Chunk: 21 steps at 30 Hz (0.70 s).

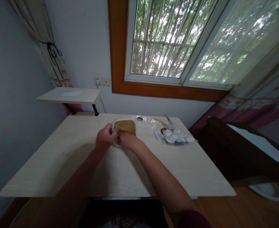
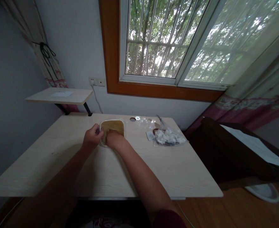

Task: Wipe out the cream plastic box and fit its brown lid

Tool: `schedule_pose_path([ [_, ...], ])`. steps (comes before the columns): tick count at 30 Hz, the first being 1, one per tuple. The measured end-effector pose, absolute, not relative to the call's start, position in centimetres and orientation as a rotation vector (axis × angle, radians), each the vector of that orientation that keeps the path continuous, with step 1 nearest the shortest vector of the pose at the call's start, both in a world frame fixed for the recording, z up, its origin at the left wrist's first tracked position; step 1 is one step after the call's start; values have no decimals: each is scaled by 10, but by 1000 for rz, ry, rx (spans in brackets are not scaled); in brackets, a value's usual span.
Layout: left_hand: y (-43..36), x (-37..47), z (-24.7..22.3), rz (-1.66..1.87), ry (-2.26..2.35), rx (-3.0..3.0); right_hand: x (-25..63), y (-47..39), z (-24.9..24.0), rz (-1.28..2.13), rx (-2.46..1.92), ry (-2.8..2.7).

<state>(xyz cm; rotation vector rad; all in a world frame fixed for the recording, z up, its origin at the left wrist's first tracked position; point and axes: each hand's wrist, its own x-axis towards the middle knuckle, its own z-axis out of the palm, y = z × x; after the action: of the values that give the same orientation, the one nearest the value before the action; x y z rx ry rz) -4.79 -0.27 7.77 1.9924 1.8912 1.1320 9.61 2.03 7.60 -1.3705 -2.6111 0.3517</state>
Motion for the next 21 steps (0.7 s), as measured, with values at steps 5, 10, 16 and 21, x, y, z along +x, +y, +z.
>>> schedule_pose_path([
  [5,0,-46,75,1170,1924,2009,102,-1,90,376,-1397,-2782],
  [10,-1,-39,76,1140,1946,2025,99,3,84,403,-1448,-2912],
  [16,-4,-31,79,1046,1966,2044,93,23,68,425,-1577,-2873],
  [21,-4,-31,81,1030,1963,2039,93,26,75,414,-1661,-2758],
])
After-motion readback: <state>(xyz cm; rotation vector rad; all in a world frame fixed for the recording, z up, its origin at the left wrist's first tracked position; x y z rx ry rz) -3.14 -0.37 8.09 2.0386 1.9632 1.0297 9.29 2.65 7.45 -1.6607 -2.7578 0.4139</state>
